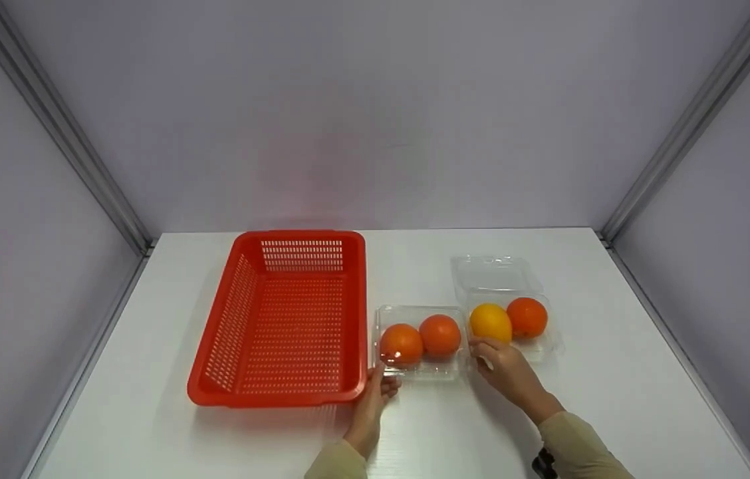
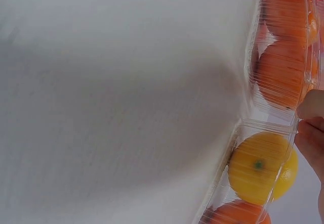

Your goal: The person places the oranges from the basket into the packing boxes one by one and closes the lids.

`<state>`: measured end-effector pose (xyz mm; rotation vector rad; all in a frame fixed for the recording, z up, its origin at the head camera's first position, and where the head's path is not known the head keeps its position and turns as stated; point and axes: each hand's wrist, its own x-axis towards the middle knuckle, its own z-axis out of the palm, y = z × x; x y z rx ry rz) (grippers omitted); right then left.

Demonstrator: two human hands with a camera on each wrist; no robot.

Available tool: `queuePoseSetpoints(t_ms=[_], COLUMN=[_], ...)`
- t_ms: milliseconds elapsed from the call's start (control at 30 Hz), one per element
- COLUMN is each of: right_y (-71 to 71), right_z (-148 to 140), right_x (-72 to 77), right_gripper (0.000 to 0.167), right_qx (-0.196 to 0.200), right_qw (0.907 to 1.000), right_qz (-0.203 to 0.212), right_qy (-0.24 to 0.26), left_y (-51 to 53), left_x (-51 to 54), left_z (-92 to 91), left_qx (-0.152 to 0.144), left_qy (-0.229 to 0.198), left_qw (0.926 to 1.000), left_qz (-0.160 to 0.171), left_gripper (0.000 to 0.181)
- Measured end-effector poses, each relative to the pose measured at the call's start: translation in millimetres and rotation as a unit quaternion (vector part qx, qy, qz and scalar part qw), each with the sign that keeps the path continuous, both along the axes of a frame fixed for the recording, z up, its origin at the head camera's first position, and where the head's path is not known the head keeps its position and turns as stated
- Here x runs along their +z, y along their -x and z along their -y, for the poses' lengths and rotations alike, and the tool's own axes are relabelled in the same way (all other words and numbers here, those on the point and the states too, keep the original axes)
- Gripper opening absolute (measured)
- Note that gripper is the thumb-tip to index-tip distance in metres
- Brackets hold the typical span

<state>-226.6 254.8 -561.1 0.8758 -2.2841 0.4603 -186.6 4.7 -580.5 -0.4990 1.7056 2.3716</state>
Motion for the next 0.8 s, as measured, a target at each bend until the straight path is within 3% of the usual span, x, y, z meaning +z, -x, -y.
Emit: queuePoseSetpoints(t_ms=[133,267,800], right_y=[-0.3,-3.0,-17.1], right_z=[-1,-3,-7], right_x=[0.7,1.8,1.7], right_gripper=[0.036,0.034,0.027], right_qx=[0.014,0.003,-0.041], right_qw=[0.9997,0.9997,0.983], right_qz=[-0.011,-0.001,0.152], right_qy=[0.014,0.024,0.094], left_y=[0.2,-0.3,0.0], left_x=[-0.1,0.7,-2.6], left_z=[-0.1,-0.2,0.8], left_qx=[0.003,0.003,-0.013], left_qy=[0.001,0.004,0.002], left_qw=[1.0,1.0,0.9999], left_qz=[-0.005,-0.005,-0.003], left_gripper=[0.034,0.034,0.035])
